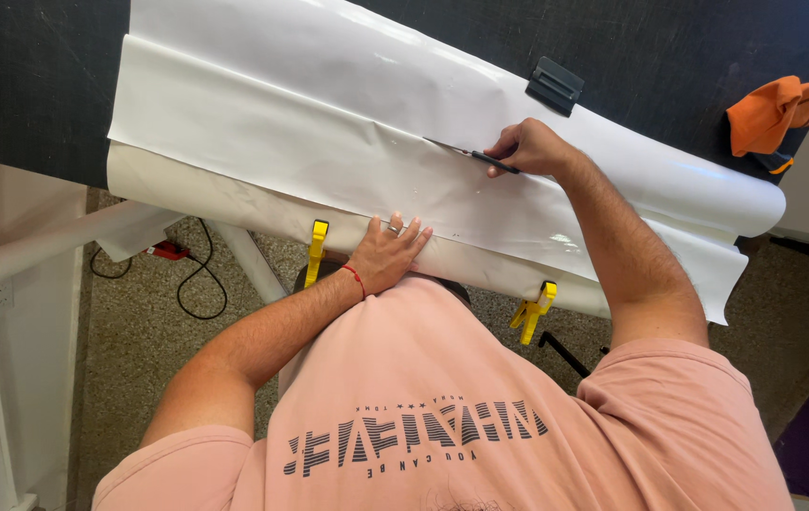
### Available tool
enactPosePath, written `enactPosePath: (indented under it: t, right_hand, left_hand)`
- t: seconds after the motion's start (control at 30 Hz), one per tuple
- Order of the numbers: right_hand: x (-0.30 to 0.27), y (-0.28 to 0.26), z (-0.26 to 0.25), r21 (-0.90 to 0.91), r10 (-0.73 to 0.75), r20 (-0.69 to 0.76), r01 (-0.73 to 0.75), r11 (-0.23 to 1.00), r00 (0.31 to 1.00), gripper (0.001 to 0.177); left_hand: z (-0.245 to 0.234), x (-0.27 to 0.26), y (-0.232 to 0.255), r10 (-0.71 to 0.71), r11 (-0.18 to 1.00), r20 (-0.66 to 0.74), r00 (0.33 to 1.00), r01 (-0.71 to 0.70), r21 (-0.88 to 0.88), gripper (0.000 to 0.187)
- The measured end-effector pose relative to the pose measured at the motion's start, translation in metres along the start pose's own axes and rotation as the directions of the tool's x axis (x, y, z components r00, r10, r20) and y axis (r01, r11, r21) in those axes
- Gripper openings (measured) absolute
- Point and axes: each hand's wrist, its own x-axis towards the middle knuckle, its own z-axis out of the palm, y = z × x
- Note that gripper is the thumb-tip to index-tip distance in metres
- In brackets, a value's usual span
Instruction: The person prepares a sheet of vinyl material, uses clamps to secure it on a workbench, peels back the protective adhesive layer, cuts the excess material using scissors, and smooths it onto the surface using a squeegee tool.
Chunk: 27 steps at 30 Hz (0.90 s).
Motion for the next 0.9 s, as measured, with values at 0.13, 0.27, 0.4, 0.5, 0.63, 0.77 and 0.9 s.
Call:
enactPosePath:
  t: [0.13, 0.27, 0.4, 0.5, 0.63, 0.77, 0.9]
  right_hand:
    - [0.003, -0.006, 0.004, 0.024, -0.030, -0.017, 0.031, 0.999, 0.999, 0.054]
    - [0.001, -0.024, 0.007, 0.062, -0.059, -0.024, 0.060, 0.996, 0.998, 0.054]
    - [0.017, -0.019, 0.015, 0.059, -0.075, -0.026, 0.077, 0.995, 0.997, 0.055]
    - [0.025, -0.024, 0.020, 0.062, -0.099, -0.031, 0.101, 0.993, 0.995, 0.054]
    - [0.028, -0.040, 0.022, 0.068, -0.119, -0.025, 0.120, 0.990, 0.993, 0.056]
    - [0.031, -0.057, 0.025, 0.052, -0.120, -0.010, 0.120, 0.991, 0.993, 0.056]
    - [0.034, -0.078, 0.028, 0.026, -0.131, -0.010, 0.131, 0.991, 0.991, 0.057]
  left_hand:
    - [-0.004, 0.000, 0.001, -0.003, 1.000, 0.009, 1.000, 0.003, -0.006, 0.082]
    - [-0.007, 0.000, 0.001, 0.003, 1.000, 0.010, 1.000, -0.003, -0.012, 0.081]
    - [-0.005, 0.000, 0.001, 0.002, 1.000, 0.019, 1.000, -0.002, -0.009, 0.083]
    - [-0.004, 0.001, 0.000, 0.002, 1.000, 0.029, 1.000, -0.002, -0.013, 0.083]
    - [-0.001, 0.000, -0.001, 0.013, 1.000, 0.004, 1.000, -0.013, -0.023, 0.084]
    - [0.000, 0.000, -0.002, 0.030, 0.999, -0.030, 0.999, -0.030, -0.022, 0.085]
    - [0.002, 0.002, -0.003, 0.031, 0.999, -0.038, 0.999, -0.032, -0.015, 0.085]
